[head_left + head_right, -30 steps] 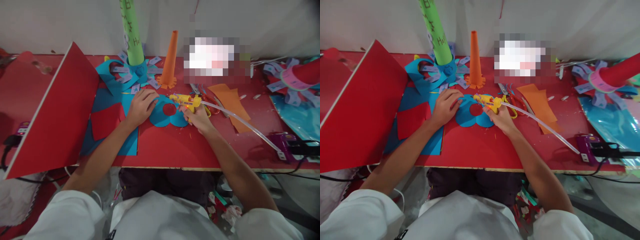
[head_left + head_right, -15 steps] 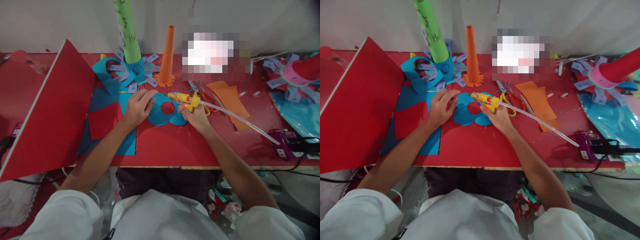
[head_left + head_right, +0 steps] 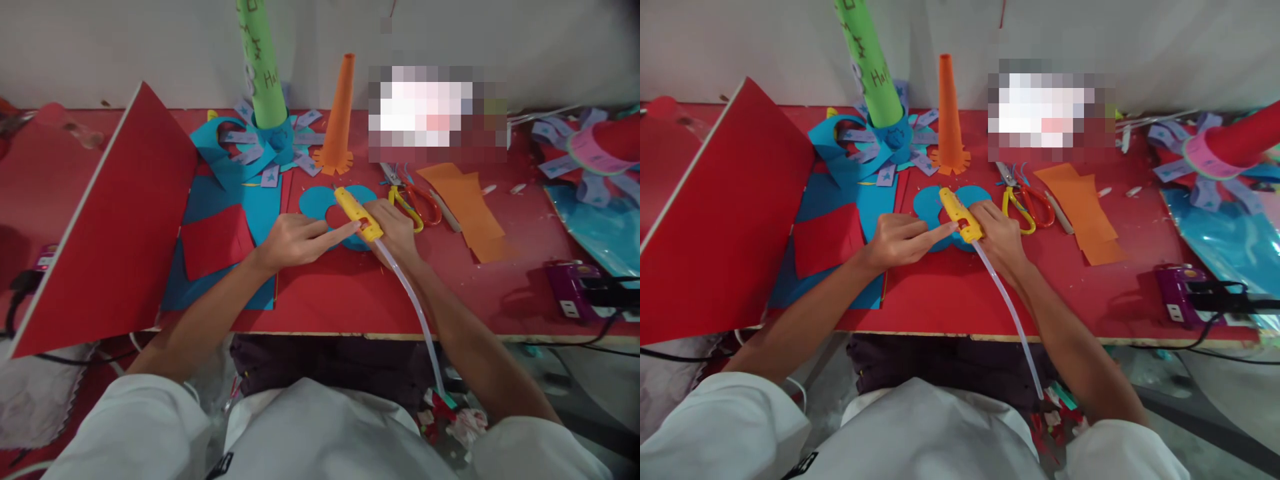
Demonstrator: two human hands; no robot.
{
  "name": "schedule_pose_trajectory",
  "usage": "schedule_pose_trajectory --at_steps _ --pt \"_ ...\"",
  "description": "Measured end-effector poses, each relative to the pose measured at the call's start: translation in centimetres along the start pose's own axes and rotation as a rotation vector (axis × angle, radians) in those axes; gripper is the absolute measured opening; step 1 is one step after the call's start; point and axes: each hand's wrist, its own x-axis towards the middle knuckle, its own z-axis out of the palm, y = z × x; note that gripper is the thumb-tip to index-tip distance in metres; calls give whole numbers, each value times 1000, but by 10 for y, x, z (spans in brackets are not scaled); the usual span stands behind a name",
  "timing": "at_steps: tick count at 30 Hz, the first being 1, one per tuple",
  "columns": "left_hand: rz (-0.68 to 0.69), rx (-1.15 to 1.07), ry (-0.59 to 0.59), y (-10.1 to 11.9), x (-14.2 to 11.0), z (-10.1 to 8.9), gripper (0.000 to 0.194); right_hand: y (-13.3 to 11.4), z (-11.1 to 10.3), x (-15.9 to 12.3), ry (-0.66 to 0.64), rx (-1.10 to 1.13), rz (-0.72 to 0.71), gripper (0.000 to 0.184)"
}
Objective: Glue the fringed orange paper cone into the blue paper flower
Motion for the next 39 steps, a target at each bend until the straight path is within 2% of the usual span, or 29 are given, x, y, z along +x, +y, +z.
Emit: schedule_pose_trajectory --at_steps 4,8,13,17,23,27,32,39 --pt "13 6 -52 0 1 -3 56 0 -1 -1 13 -17 -73 45" --pt "-22 -19 -113 1 4 -4 56 1 0 -1 14 -58 -78 46" --pt "-40 -58 -97 1 4 -3 53 3 0 -2 22 -55 -99 40" --pt "5 -24 -75 0 3 -3 54 4 0 -2 21 -57 -78 44" --pt "-50 -104 -138 -3 1 -1 54 7 2 -3 -18 -83 -46 47" --pt "-30 -112 -111 -4 -1 0 52 7 3 -2 -18 -106 -48 47" --pt "38 -80 3 -4 -2 4 53 6 3 -2 -7 -113 -71 50" --pt "47 20 -64 -3 -1 5 51 8 1 -2 -39 -152 -73 46"
